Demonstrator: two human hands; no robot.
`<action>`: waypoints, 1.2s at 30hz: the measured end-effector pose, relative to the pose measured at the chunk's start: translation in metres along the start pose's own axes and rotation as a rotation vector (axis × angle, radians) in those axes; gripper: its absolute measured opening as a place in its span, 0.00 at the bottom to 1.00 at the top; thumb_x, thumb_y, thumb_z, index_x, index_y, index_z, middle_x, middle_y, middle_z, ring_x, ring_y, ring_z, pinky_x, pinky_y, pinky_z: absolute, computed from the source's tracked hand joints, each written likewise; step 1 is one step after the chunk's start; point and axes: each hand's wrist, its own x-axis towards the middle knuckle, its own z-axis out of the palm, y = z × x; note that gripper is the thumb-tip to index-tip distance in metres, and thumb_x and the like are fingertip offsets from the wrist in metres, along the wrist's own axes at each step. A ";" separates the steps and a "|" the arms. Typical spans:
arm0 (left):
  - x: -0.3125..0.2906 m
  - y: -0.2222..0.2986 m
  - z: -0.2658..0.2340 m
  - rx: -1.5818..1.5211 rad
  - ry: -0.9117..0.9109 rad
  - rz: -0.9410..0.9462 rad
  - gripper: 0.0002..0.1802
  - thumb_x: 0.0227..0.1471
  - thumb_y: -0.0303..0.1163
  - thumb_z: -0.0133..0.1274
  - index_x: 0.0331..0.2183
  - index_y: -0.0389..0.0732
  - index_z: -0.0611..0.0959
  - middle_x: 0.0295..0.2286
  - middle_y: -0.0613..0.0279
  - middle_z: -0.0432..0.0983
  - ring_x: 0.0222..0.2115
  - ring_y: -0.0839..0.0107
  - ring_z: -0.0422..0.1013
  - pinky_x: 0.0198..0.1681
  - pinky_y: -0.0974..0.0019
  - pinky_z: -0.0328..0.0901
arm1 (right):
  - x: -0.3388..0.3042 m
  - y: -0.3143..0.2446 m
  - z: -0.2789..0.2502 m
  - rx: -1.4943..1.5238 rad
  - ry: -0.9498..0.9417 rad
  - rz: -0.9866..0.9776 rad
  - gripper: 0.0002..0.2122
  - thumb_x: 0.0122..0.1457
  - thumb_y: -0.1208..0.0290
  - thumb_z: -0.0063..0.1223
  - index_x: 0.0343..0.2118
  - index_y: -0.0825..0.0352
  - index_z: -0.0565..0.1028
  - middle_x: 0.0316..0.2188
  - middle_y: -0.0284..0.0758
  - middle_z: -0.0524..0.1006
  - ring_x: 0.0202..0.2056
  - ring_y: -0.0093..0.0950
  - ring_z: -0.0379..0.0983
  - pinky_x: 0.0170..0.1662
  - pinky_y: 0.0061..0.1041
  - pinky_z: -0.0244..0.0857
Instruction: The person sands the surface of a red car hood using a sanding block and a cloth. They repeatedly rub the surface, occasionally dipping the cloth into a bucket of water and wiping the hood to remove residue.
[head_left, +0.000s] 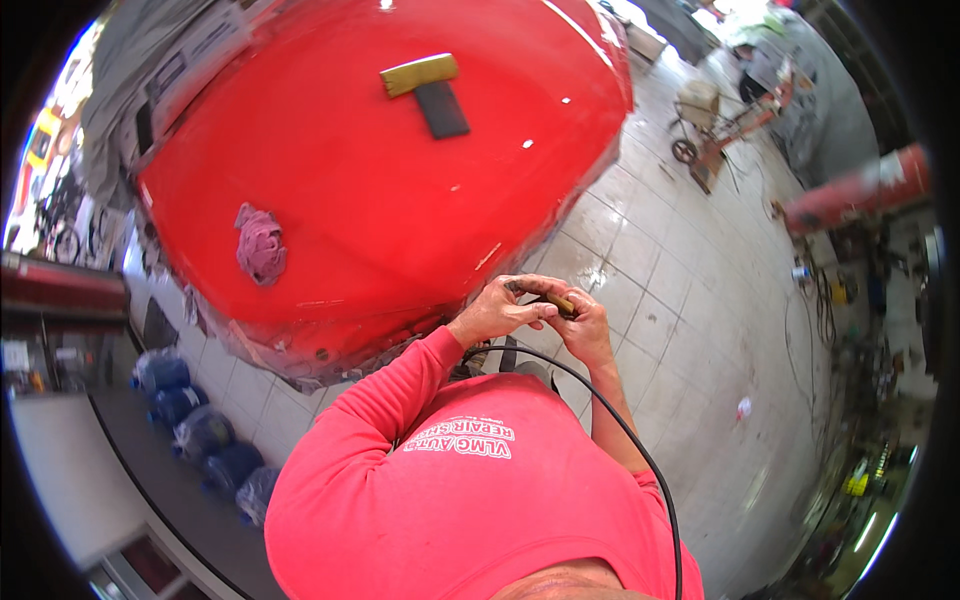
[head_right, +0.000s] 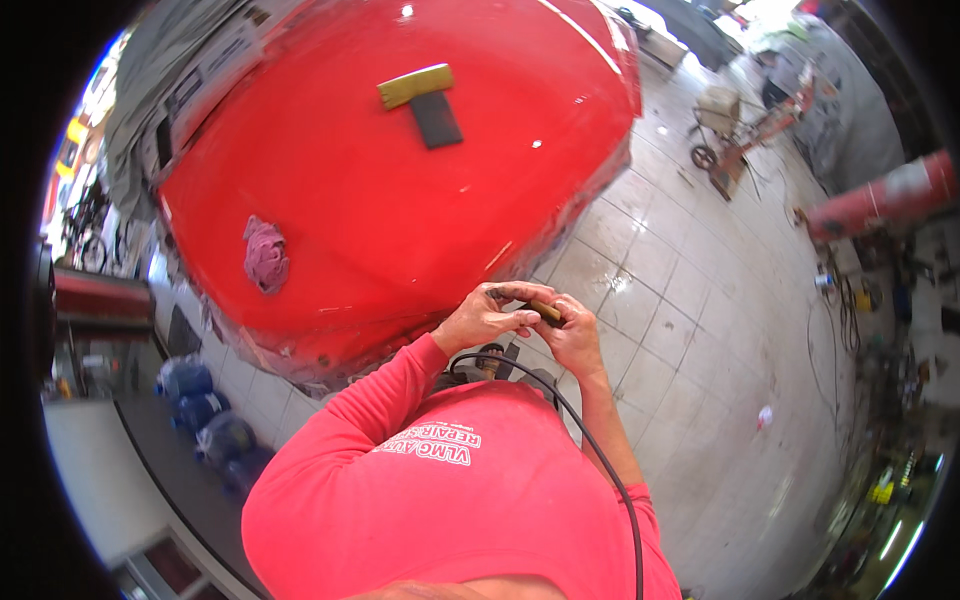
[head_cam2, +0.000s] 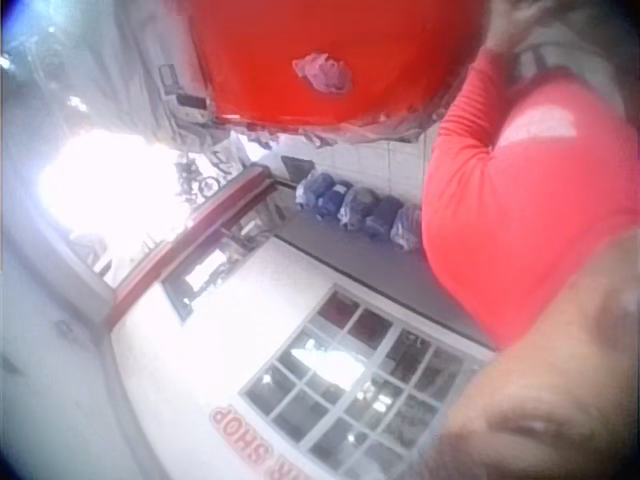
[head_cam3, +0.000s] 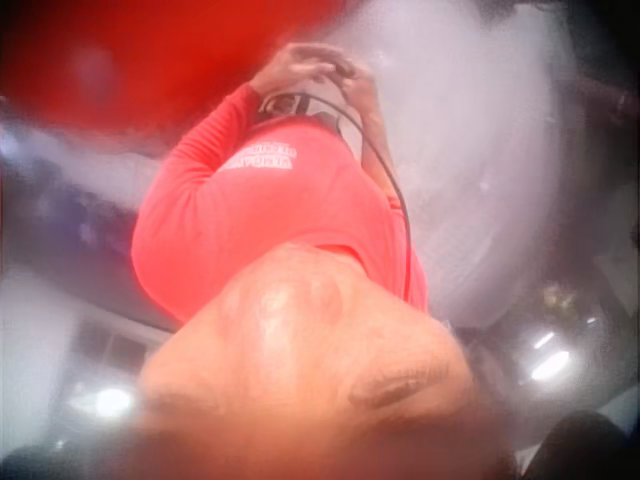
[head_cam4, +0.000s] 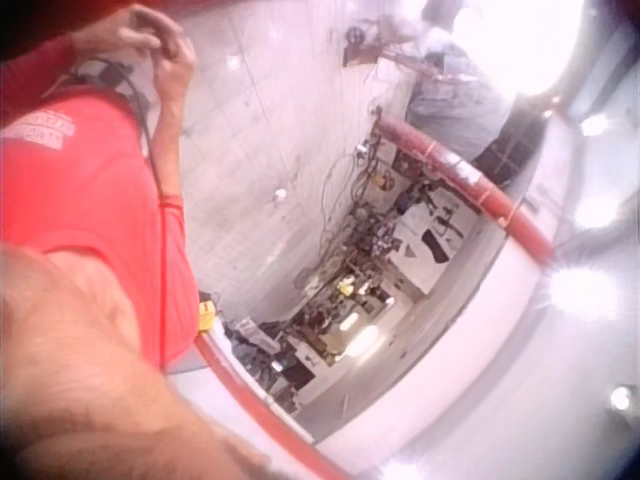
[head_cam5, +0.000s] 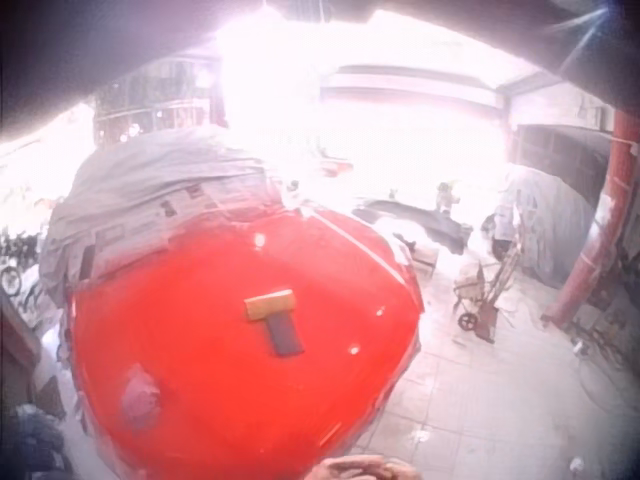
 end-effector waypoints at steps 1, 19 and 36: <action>0.000 0.004 0.000 -0.052 0.010 0.011 0.20 0.61 0.25 0.65 0.55 0.38 0.86 0.57 0.57 0.79 0.47 0.71 0.79 0.47 0.66 0.79 | 0.014 0.001 -0.001 0.037 -0.035 -0.008 0.11 0.55 0.72 0.73 0.39 0.69 0.85 0.36 0.36 0.83 0.36 0.30 0.81 0.41 0.30 0.74; -0.061 0.134 -0.131 0.869 1.549 0.438 0.21 0.73 0.30 0.46 0.63 0.41 0.78 0.51 0.51 0.83 0.48 0.55 0.82 0.39 0.58 0.82 | 0.251 -0.031 0.027 -0.269 -0.602 -0.882 0.36 0.63 0.52 0.65 0.72 0.55 0.65 0.74 0.41 0.61 0.76 0.44 0.50 0.76 0.49 0.50; -0.084 0.156 -0.321 1.692 1.386 -0.402 0.45 0.72 0.59 0.41 0.72 0.32 0.58 0.70 0.34 0.56 0.72 0.40 0.53 0.74 0.50 0.54 | 0.466 -0.042 0.086 -0.825 -0.397 -0.640 0.38 0.71 0.35 0.40 0.75 0.58 0.61 0.78 0.27 0.56 0.79 0.38 0.38 0.77 0.60 0.34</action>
